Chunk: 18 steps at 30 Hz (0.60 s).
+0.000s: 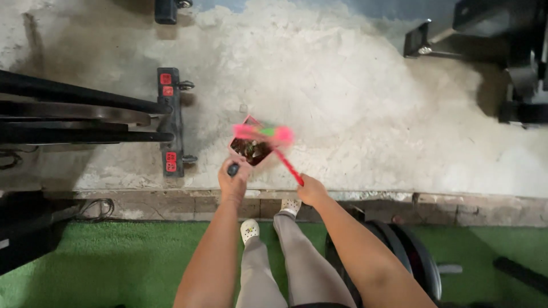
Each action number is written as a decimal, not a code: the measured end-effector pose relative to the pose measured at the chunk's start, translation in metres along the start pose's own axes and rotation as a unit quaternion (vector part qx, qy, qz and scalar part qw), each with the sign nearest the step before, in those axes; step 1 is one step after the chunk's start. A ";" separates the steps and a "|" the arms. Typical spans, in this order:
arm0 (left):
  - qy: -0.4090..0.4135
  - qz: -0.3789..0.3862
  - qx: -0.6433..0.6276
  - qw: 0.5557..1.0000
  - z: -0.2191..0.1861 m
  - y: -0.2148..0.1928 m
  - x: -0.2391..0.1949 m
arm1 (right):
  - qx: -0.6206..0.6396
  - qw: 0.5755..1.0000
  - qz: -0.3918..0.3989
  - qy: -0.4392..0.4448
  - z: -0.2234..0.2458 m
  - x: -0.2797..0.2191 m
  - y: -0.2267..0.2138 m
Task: Sweep debris from the floor into a dustpan using a broom.
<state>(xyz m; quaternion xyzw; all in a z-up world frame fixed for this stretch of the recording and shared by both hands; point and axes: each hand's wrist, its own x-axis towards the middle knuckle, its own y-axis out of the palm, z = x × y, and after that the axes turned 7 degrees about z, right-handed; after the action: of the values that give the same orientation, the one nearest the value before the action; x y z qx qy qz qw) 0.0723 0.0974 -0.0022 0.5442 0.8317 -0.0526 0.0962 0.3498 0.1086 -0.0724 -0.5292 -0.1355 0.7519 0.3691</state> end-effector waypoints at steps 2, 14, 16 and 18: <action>0.024 0.001 -0.010 1.000 0.015 -0.022 -0.004 | 0.045 0.999 0.007 -0.006 -0.007 -0.017 -0.003; -0.023 -0.035 -0.181 0.983 0.024 -0.247 -0.153 | 0.063 0.990 -0.057 0.116 -0.130 -0.076 -0.126; -0.010 -0.019 -0.163 0.986 0.021 -0.275 -0.188 | -0.026 0.987 -0.095 0.127 -0.122 -0.058 -0.123; -0.013 -0.029 -0.149 0.988 0.020 -0.297 -0.221 | -0.079 0.978 -0.144 0.128 -0.109 -0.033 -0.111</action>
<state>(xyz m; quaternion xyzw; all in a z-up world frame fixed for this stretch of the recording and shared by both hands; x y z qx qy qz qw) -0.1111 -0.2241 0.0210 0.4988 0.8443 0.0620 0.1860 0.4981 0.1412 -0.0271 -0.6236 -0.2209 0.6035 0.4451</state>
